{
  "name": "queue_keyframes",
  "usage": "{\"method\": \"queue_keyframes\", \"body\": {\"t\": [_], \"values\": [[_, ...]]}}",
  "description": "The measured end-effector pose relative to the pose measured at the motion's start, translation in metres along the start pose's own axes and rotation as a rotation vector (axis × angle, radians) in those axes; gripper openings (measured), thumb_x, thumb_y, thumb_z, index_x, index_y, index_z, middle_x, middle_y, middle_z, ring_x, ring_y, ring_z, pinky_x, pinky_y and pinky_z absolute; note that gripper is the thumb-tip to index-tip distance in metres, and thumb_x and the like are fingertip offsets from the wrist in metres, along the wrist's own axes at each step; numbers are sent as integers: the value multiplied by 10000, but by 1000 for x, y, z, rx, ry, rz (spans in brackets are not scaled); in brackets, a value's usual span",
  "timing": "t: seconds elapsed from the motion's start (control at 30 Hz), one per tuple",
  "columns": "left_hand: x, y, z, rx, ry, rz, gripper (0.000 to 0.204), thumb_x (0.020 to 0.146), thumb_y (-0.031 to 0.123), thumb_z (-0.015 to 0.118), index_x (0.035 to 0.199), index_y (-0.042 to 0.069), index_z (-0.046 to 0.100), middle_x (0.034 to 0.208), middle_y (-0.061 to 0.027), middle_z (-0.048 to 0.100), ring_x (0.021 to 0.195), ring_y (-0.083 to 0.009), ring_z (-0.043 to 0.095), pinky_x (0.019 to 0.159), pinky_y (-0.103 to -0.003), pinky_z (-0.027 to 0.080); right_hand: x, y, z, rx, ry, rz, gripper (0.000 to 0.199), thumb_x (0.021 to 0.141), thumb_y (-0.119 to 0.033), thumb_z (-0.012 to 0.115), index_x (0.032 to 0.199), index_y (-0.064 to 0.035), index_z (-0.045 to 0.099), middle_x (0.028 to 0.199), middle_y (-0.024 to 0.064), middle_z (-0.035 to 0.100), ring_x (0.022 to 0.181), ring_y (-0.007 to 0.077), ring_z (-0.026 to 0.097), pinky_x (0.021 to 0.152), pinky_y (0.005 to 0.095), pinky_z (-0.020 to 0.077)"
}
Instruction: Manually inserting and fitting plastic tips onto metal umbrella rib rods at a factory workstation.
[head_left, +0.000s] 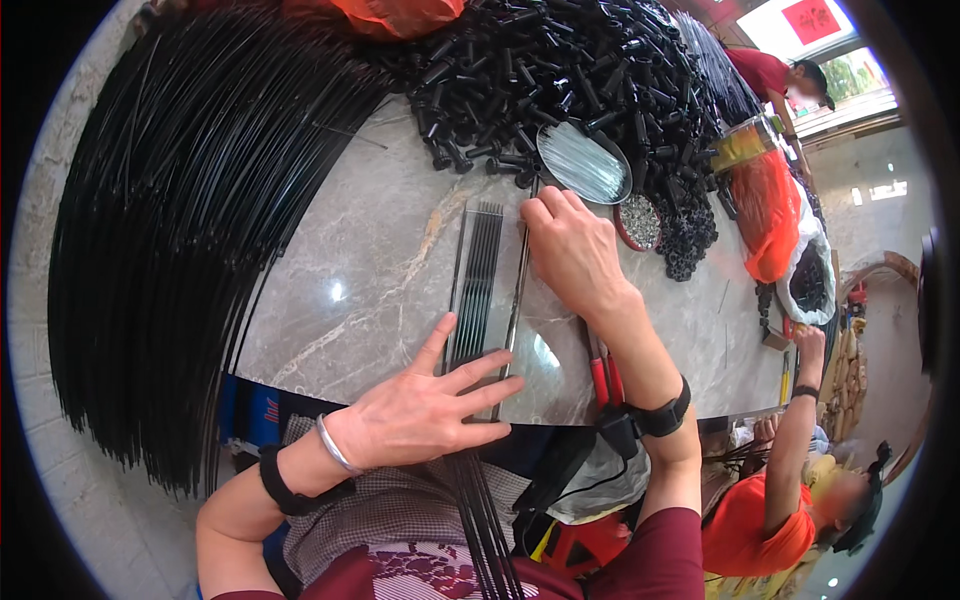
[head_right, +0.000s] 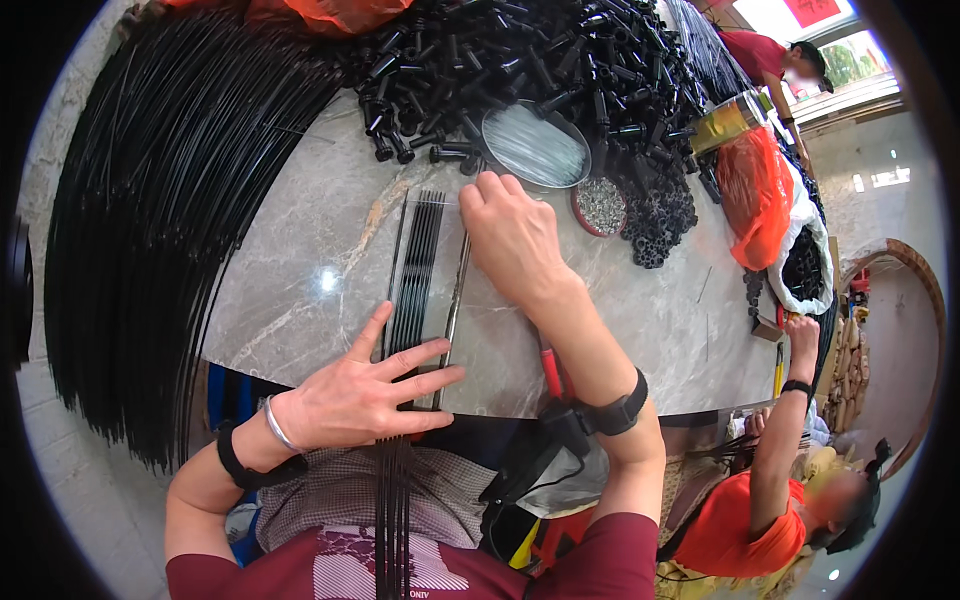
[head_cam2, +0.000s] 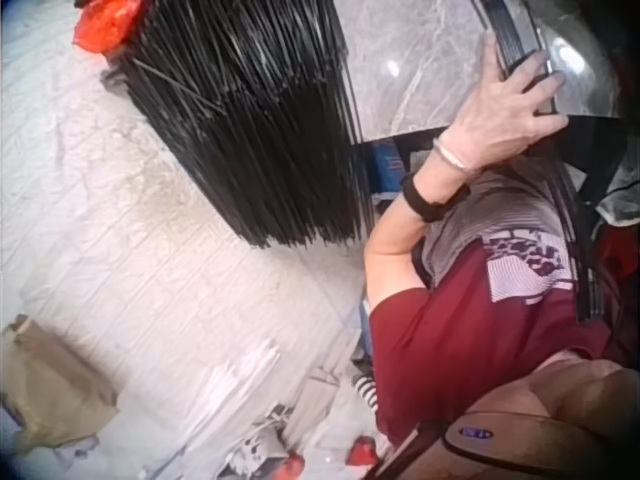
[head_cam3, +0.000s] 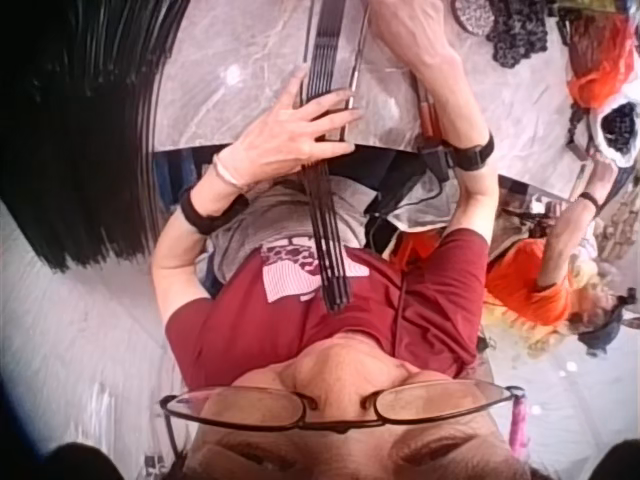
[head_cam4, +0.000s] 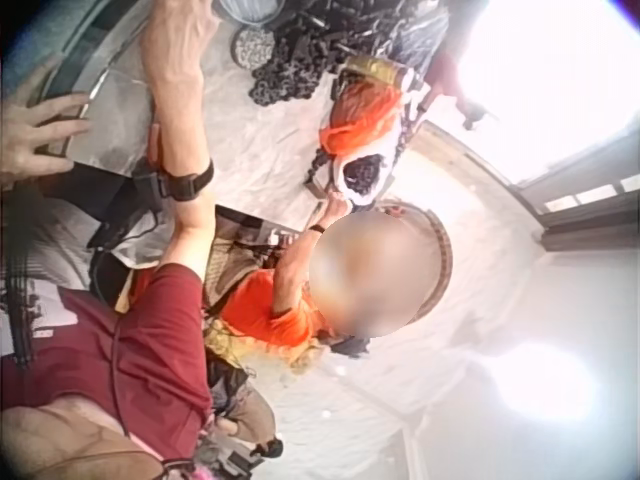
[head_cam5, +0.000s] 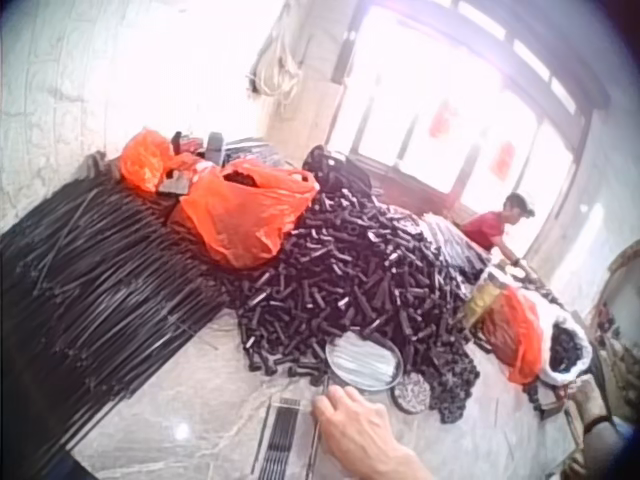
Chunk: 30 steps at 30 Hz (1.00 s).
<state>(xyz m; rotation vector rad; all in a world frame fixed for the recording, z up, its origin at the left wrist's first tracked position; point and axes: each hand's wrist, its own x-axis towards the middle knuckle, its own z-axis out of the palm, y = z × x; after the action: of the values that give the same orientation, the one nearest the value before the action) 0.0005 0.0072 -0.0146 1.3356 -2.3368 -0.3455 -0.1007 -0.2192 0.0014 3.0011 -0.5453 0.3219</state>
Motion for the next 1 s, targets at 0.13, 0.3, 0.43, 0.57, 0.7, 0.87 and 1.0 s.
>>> {"method": "queue_keyframes", "body": {"t": [0.13, 0.3, 0.43, 0.57, 0.7, 0.87, 1.0], "values": [[1, -1, -3, -13, -21, 9, 298, 813, 313, 690, 1108, 306, 650, 1373, 1, 522, 1333, -225, 447, 1108, -718, 145, 0, 0, 1, 18, 23, -19, 95, 763, -50, 596, 855, -44, 572, 881, 66, 565, 884, 247, 602, 638, 377, 534], [5, 0, -4, -5, -46, 19, 306, 797, 260, 680, 1099, 301, 649, 1382, -9, 518, 1329, -235, 453, 1114, -709, 143, -2, -1, 1, 1, 23, -6, 87, 752, -63, 595, 835, -44, 579, 874, 61, 571, 884, 236, 606, 616, 364, 541], [6, 2, -5, -14, -55, 9, 317, 804, 227, 658, 1111, 303, 641, 1393, -13, 510, 1336, -242, 445, 1108, -711, 153, -5, 1, 1, 32, 40, -17, 81, 752, -66, 595, 827, -42, 578, 873, 63, 568, 885, 234, 605, 612, 363, 540], [6, 2, -5, -19, -70, 4, 335, 809, 199, 642, 1127, 304, 633, 1399, -17, 504, 1345, -247, 436, 1106, -714, 162, -5, 3, 4, 56, 57, -31, 78, 750, -58, 593, 825, -43, 577, 877, 69, 571, 888, 235, 600, 640, 352, 539], [7, 2, -8, -16, -68, 7, 385, 786, 163, 637, 1141, 311, 626, 1406, -15, 498, 1349, -251, 430, 1107, -714, 165, 1, -3, 8, 82, 98, -33, 82, 749, -51, 593, 829, -44, 579, 880, 73, 573, 891, 240, 593, 696, 343, 528], [6, 1, -9, -1, -75, 14, 434, 762, 153, 646, 1161, 323, 621, 1414, -10, 492, 1348, -252, 430, 1108, -709, 171, 7, -10, 11, 185, 139, -34, 126, 776, -20, 592, 901, -36, 584, 842, 78, 557, 846, 268, 575, 727, 379, 488], [5, 2, -7, 2, -51, 12, 483, 747, 151, 658, 1194, 325, 606, 1421, -14, 485, 1343, -253, 434, 1105, -699, 189, 8, -10, 11, 262, 161, -17, 117, 810, -26, 583, 926, -36, 588, 832, 84, 563, 843, 278, 573, 730, 388, 484]]}}
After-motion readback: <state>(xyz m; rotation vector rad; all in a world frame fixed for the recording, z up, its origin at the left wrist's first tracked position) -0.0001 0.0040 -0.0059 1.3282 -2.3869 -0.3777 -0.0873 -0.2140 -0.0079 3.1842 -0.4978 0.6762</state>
